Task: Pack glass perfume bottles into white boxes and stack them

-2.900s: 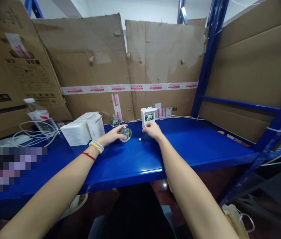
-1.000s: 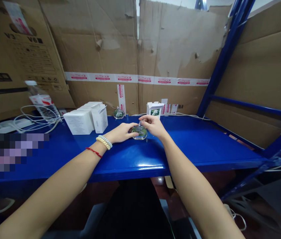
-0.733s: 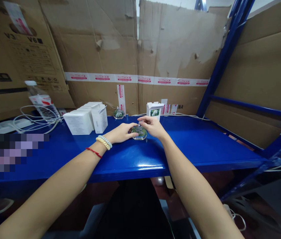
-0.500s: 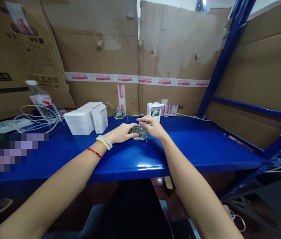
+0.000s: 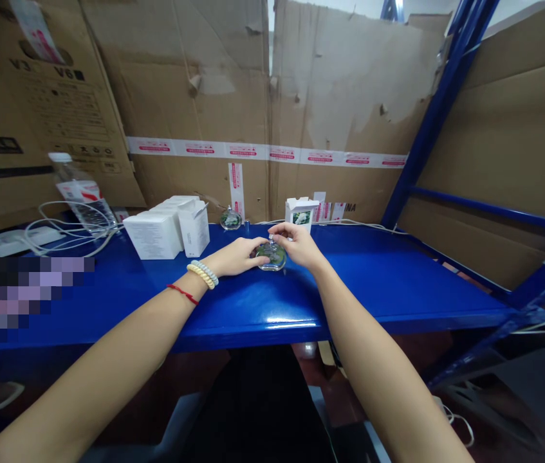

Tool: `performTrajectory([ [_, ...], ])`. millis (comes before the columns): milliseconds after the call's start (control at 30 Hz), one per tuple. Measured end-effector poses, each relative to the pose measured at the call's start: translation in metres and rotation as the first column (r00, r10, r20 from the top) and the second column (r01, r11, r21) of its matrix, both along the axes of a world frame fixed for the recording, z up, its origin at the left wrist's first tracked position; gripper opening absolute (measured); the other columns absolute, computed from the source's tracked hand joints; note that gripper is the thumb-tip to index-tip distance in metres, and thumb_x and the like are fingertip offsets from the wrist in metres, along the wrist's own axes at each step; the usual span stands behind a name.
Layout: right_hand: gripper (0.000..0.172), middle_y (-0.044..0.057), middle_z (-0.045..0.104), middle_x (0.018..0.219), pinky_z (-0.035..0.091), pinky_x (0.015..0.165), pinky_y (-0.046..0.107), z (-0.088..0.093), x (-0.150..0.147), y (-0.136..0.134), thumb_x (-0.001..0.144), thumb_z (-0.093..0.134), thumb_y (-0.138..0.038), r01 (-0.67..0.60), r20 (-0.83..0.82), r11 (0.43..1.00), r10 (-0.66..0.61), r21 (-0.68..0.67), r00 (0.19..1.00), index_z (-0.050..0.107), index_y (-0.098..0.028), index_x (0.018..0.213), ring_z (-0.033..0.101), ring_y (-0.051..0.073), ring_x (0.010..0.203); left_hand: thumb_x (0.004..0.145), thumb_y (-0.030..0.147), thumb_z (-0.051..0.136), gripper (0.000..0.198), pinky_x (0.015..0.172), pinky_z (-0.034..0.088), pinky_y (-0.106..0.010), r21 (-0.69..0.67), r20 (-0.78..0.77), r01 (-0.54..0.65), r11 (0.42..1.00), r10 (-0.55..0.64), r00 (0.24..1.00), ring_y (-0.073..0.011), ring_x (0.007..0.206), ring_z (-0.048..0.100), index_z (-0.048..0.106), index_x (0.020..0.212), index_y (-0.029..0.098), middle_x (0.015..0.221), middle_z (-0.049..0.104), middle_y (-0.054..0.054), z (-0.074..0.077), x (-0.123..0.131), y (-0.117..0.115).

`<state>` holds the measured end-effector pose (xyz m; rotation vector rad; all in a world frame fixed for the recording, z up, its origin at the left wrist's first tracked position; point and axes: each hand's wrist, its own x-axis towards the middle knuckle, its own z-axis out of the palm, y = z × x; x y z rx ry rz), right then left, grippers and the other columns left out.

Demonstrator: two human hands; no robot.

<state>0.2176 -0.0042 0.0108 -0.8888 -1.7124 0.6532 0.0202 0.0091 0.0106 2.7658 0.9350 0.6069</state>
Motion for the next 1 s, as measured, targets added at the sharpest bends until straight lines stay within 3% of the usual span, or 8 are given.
performTrajectory([
  [200, 0.027, 0.004, 0.066, 0.077, 0.042, 0.058, 0.026, -0.0001, -0.0002, -0.0001, 0.068, 0.069, -0.039, 0.011, 0.005, 1.0, -0.011, -0.009, 1.0, 0.069, -0.016, 0.083, 0.054, 0.013, 0.068, 0.088, 0.04, 0.053, 0.042, 0.075, 0.048, -0.031, -0.004, -0.01, -0.016, 1.0, 0.016, 1.0, -0.0223, 0.083, 0.066, 0.055, 0.123, 0.017, 0.096, 0.07, -0.009, 0.0019, 0.0, -0.0029],
  [400, 0.033, 0.005, 0.069, 0.076, 0.038, 0.05, 0.024, 0.0025, 0.0007, -0.0022, 0.069, 0.067, -0.042, 0.034, 0.032, 0.996, -0.031, -0.087, 0.999, 0.072, -0.015, 0.087, 0.048, 0.009, 0.053, 0.087, 0.04, 0.054, 0.04, 0.078, 0.049, -0.032, -0.019, 0.011, -0.017, 1.0, 0.017, 1.0, -0.0224, 0.086, 0.066, 0.056, 0.12, 0.016, 0.096, 0.07, -0.009, 0.0018, -0.0006, -0.004],
  [600, 0.027, 0.005, 0.069, 0.077, 0.044, 0.057, 0.026, 0.0062, -0.0012, -0.006, 0.068, 0.069, -0.04, 0.019, -0.002, 0.999, -0.019, -0.036, 1.0, 0.072, -0.015, 0.08, 0.057, 0.014, 0.065, 0.077, 0.043, 0.066, 0.069, 0.088, 0.051, -0.036, 0.076, 0.326, -0.073, 0.994, 0.045, 0.944, -0.0219, 0.101, 0.061, 0.04, 0.135, 0.017, 0.119, 0.059, -0.012, -0.001, 0.0011, -0.0022],
  [700, 0.026, 0.005, 0.068, 0.073, 0.046, 0.06, 0.027, 0.0069, -0.002, -0.0073, 0.065, 0.072, -0.038, 0.038, -0.011, 0.999, -0.038, -0.025, 0.999, 0.071, -0.015, 0.077, 0.058, 0.014, 0.068, 0.077, 0.033, 0.066, 0.062, 0.092, 0.05, -0.037, 0.166, 0.391, -0.054, 0.985, -0.016, 0.92, -0.0208, 0.105, 0.058, 0.041, 0.132, 0.019, 0.121, 0.056, -0.01, -0.0004, 0.0027, -0.0035],
  [833, 0.025, 0.004, 0.068, 0.072, 0.048, 0.064, 0.028, 0.0061, -0.0016, -0.0057, 0.06, 0.076, -0.034, 0.042, -0.042, 0.998, -0.044, -0.042, 0.998, 0.07, -0.015, 0.075, 0.058, 0.014, 0.067, 0.079, 0.027, 0.062, 0.051, 0.094, 0.049, -0.036, 0.238, 0.362, -0.012, 0.971, -0.077, 0.929, -0.0203, 0.106, 0.058, 0.047, 0.127, 0.017, 0.121, 0.054, -0.011, 0.0007, 0.0043, -0.006],
  [1000, 0.021, 0.004, 0.068, 0.074, 0.043, 0.054, 0.025, 0.0052, 0.0001, -0.0017, 0.056, 0.066, -0.025, -0.033, -0.142, 0.991, 0.015, -0.127, 0.99, 0.069, -0.016, 0.074, 0.059, 0.015, 0.068, 0.083, 0.024, 0.057, 0.036, 0.097, 0.049, -0.035, 0.282, 0.331, 0.026, 0.959, -0.123, 0.936, -0.0199, 0.109, 0.057, 0.055, 0.119, 0.018, 0.117, 0.054, -0.01, -0.001, 0.0052, -0.0047],
])
